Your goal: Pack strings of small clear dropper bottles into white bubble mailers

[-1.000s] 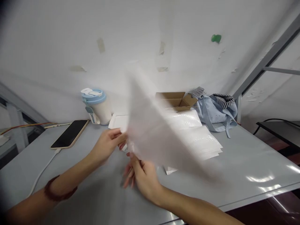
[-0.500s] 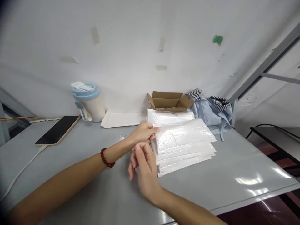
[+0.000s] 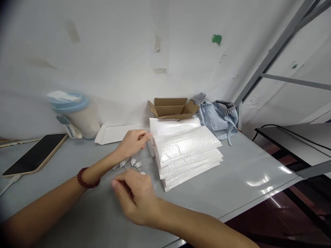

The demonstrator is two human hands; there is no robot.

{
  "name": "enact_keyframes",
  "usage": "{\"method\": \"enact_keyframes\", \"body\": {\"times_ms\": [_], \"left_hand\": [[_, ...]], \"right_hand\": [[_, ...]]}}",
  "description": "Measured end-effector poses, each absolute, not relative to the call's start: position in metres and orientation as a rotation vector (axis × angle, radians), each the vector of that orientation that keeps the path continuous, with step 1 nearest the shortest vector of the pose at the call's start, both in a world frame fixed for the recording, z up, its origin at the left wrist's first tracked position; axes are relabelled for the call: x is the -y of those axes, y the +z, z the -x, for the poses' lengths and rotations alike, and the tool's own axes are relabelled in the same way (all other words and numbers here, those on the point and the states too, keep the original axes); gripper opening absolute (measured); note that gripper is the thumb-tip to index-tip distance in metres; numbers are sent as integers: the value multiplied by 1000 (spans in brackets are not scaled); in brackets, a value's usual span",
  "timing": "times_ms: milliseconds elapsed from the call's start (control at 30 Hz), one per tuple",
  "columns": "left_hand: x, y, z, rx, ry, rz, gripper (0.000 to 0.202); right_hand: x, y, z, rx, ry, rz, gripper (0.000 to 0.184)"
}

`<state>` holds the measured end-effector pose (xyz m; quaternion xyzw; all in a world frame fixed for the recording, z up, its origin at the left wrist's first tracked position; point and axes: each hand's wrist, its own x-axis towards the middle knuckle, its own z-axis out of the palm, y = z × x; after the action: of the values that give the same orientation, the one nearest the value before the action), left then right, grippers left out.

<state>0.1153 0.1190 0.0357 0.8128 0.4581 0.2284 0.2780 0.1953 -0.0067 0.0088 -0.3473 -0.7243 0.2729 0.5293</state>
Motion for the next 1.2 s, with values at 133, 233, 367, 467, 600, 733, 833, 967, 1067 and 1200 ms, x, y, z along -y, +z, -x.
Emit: {"method": "enact_keyframes", "body": {"times_ms": [133,233,367,467,600,733,833,967,1067,1200], "left_hand": [[-136,26,-73,-1341,466,-2502,24],[-145,12,-46,-1411,353,-2657,27],[-154,0,-29,-1454,241,-2766,27],[-160,0,-24,-1475,201,-2803,27],[-158,0,-19,-1560,189,-2823,27],[-150,-2,-16,-1668,193,-2856,26],[-151,-1,-15,-1741,194,-2887,26],[-155,10,-20,-1827,152,-2945,26],[-144,26,-26,-1865,133,-3019,25],[-106,51,-20,-1958,198,-3093,41]], "right_hand": [[7,7,-193,1799,526,773,16],[9,4,-190,1852,493,728,15],[13,1,-188,1927,468,682,16],[16,3,-188,1961,459,683,16],[18,8,-188,1983,397,636,18],[19,6,-191,2028,269,584,21],[19,-1,-194,2034,118,571,25],[16,-4,-195,2035,3,595,26],[11,-1,-193,2045,-55,581,24],[5,6,-194,2068,-67,661,17]]}}
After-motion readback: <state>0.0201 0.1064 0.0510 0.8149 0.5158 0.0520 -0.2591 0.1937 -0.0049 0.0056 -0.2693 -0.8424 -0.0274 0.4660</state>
